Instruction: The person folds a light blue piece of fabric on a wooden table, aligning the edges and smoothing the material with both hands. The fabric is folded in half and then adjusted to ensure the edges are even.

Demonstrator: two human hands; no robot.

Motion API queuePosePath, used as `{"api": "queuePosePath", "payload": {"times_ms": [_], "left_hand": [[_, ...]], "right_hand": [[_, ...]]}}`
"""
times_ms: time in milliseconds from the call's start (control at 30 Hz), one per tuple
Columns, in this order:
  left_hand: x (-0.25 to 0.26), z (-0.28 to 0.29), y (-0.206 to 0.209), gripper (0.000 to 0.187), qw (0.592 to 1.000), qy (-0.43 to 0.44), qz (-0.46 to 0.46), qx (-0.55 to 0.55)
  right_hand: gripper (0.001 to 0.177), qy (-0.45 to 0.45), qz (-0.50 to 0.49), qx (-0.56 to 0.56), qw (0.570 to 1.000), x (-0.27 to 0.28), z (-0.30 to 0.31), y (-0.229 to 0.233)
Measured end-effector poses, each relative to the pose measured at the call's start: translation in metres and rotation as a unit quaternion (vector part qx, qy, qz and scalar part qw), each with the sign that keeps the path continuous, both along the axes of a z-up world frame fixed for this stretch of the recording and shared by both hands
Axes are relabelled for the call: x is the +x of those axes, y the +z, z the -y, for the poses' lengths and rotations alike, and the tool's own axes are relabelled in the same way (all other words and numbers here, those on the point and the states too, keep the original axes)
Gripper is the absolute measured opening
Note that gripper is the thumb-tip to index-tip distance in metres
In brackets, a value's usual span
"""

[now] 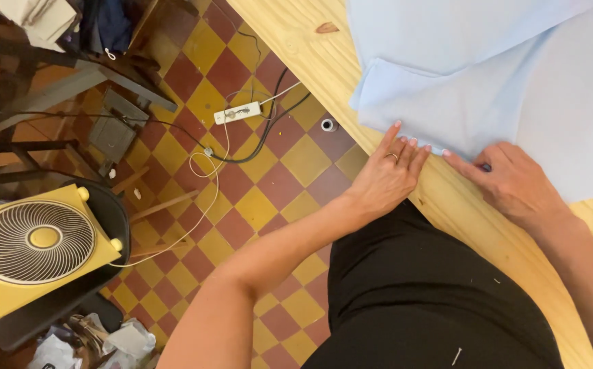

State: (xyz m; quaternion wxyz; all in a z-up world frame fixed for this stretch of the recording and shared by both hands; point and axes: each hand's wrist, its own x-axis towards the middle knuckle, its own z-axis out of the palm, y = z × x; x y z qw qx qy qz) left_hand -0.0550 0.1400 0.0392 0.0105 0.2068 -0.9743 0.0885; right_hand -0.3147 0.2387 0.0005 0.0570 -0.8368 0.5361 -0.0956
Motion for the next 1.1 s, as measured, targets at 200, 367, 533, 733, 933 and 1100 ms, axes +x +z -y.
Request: {"api": "queuePosePath", "payload": {"times_ms": [200, 367, 533, 733, 933, 1100], "left_hand": [[-0.012, -0.005, -0.012, 0.051, 0.996, -0.026, 0.086, -0.026], [-0.017, -0.011, -0.018, 0.055, 0.992, -0.036, 0.113, -0.045], [-0.021, -0.010, -0.012, 0.045, 0.993, -0.047, 0.098, -0.043], [-0.016, -0.010, -0.014, 0.051, 0.994, -0.029, 0.088, -0.058], [-0.009, -0.001, -0.007, 0.035, 0.999, -0.022, -0.007, -0.048], [-0.006, -0.002, -0.006, 0.045, 0.999, -0.027, 0.015, -0.013]], "right_hand": [[0.063, 0.069, -0.085, -0.013, 0.994, -0.002, 0.015, 0.010], [0.072, 0.091, -0.161, 0.008, 0.983, 0.001, 0.022, 0.016], [0.059, 0.113, -0.114, 0.019, 0.987, -0.007, 0.016, 0.014], [0.070, 0.088, -0.202, 0.035, 0.975, -0.001, 0.016, 0.021], [0.080, -0.036, 0.090, 0.018, 0.995, -0.010, -0.011, 0.005], [0.012, -0.127, 0.232, 0.027, 0.964, -0.003, -0.008, 0.009]]}}
